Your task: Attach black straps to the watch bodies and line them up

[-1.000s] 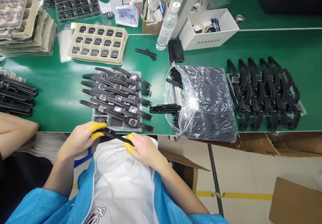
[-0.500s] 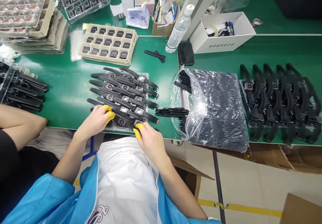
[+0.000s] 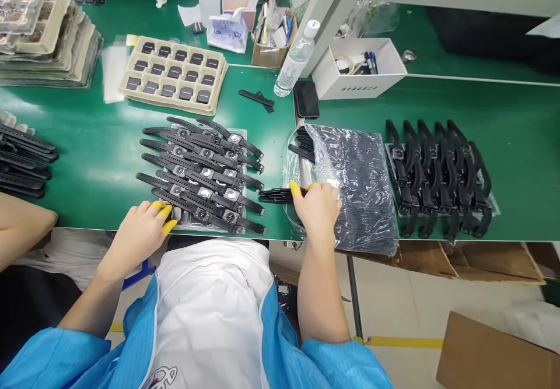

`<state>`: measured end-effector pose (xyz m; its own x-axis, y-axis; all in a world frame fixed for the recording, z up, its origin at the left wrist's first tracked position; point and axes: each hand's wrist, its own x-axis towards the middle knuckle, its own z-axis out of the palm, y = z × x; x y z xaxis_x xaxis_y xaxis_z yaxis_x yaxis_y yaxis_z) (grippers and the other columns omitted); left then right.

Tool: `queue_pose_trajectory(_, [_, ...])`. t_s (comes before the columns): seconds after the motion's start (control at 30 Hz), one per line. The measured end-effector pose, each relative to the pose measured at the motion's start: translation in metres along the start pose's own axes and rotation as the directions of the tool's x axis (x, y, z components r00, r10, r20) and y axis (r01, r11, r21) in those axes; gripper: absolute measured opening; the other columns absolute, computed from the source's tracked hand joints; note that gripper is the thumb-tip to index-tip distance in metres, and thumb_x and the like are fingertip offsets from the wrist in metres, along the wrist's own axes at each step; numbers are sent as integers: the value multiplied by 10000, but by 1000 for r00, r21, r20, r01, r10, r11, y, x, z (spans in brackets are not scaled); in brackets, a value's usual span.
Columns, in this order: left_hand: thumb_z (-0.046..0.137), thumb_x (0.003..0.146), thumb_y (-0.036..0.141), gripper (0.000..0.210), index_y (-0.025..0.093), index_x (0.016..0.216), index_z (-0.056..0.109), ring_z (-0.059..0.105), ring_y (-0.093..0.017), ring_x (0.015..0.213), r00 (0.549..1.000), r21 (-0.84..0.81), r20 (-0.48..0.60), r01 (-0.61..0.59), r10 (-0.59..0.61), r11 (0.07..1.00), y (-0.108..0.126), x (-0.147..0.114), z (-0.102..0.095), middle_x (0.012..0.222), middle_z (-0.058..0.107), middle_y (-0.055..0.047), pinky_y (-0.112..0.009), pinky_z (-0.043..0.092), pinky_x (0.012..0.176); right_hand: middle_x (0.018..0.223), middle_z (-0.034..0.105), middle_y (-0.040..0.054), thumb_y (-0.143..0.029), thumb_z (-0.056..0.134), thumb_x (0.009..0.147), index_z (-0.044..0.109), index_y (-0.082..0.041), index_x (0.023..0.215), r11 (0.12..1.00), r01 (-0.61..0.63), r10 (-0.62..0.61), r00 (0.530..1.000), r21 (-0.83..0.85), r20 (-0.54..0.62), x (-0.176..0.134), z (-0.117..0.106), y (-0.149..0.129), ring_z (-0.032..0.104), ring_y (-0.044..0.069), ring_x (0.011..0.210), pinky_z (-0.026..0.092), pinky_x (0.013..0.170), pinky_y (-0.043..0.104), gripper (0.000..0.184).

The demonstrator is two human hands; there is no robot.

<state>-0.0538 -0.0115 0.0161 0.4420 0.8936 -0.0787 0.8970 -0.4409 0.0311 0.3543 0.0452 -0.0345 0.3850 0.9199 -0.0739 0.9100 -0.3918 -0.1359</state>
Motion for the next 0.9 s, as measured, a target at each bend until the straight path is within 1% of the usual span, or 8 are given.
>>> queue_pose_trajectory(0.2, [554, 1002, 321, 292, 145, 831, 714, 586, -353, 922, 998, 129, 37, 41, -46, 991, 15, 10, -1, 899, 675, -180, -456, 453, 701, 1206, 618, 230, -503, 571, 971, 666, -137, 1124, 1000, 25, -25, 1000, 2, -19, -1, 8, -4, 496, 408, 1201, 433, 983, 573, 408])
queue_pose_trajectory(0.33, [545, 960, 175, 171, 154, 872, 690, 604, -331, 902, 998, 68, 41, 36, -39, 997, 8, 13, 0, 902, 678, -157, -435, 465, 698, 1165, 644, 209, -418, 644, 886, 578, -183, 1039, 942, 39, 0, 993, 334, -116, -1, 9, -1, 546, 388, 1190, 419, 1033, 588, 288])
queue_pose_trajectory(0.4, [531, 962, 164, 169, 173, 870, 673, 620, -323, 912, 999, -32, 30, 17, -16, 999, -2, 8, 0, 894, 685, -141, -423, 476, 704, 1064, 675, 150, -395, 681, 843, 525, -215, 1004, 755, 58, 33, 991, 653, -126, -2, 5, -2, 625, 338, 1093, 453, 1030, 556, 287])
queue_pose_trajectory(0.47, [528, 980, 207, 151, 182, 930, 669, 645, -301, 906, 999, -176, -6, 45, -47, 983, -12, 1, 0, 905, 698, -117, -406, 503, 720, 967, 681, 83, -385, 746, 803, 514, -233, 981, 461, 103, 66, 987, 881, -150, -7, -6, -4, 682, 289, 983, 486, 1019, 523, 330])
queue_pose_trajectory(0.53, [544, 999, 302, 168, 190, 1047, 660, 678, -263, 887, 989, -361, -41, 115, -139, 925, -17, -7, 0, 954, 721, -92, -376, 540, 738, 904, 668, 44, -361, 826, 761, 562, -230, 955, 219, 191, 122, 968, 957, -221, -17, -24, -7, 695, 253, 902, 499, 1020, 504, 352])
queue_pose_trajectory(0.63, [545, 1019, 378, 241, 199, 1167, 609, 725, -205, 891, 965, -661, -35, 172, -258, 730, -7, -13, 4, 1050, 745, -80, -323, 588, 771, 822, 624, 19, -359, 889, 758, 665, -222, 890, -18, 281, 136, 951, 959, -276, -39, -52, -17, 673, 217, 825, 541, 965, 468, 294])
queue_pose_trajectory(0.77, [504, 1052, 331, 250, 200, 1261, 543, 738, -172, 943, 973, -868, -72, 48, -221, 494, 33, -4, 14, 1157, 726, -115, -306, 618, 814, 747, 603, -10, -491, 781, 918, 678, -266, 934, -154, -18, -212, 977, 988, -15, -86, -61, -49, 559, 153, 541, 535, 569, 338, 248])
queue_pose_trajectory(0.9, [475, 1056, 230, 290, 202, 1338, 536, 707, -204, 1143, 983, -850, -185, -157, -6, 503, 64, 12, 19, 1244, 705, -128, -368, 608, 983, 619, 577, -37, -587, 674, 984, 625, -244, 998, -3, -414, -551, 760, 910, 344, -137, -35, -86, 387, 106, 417, 300, 423, 251, 346])
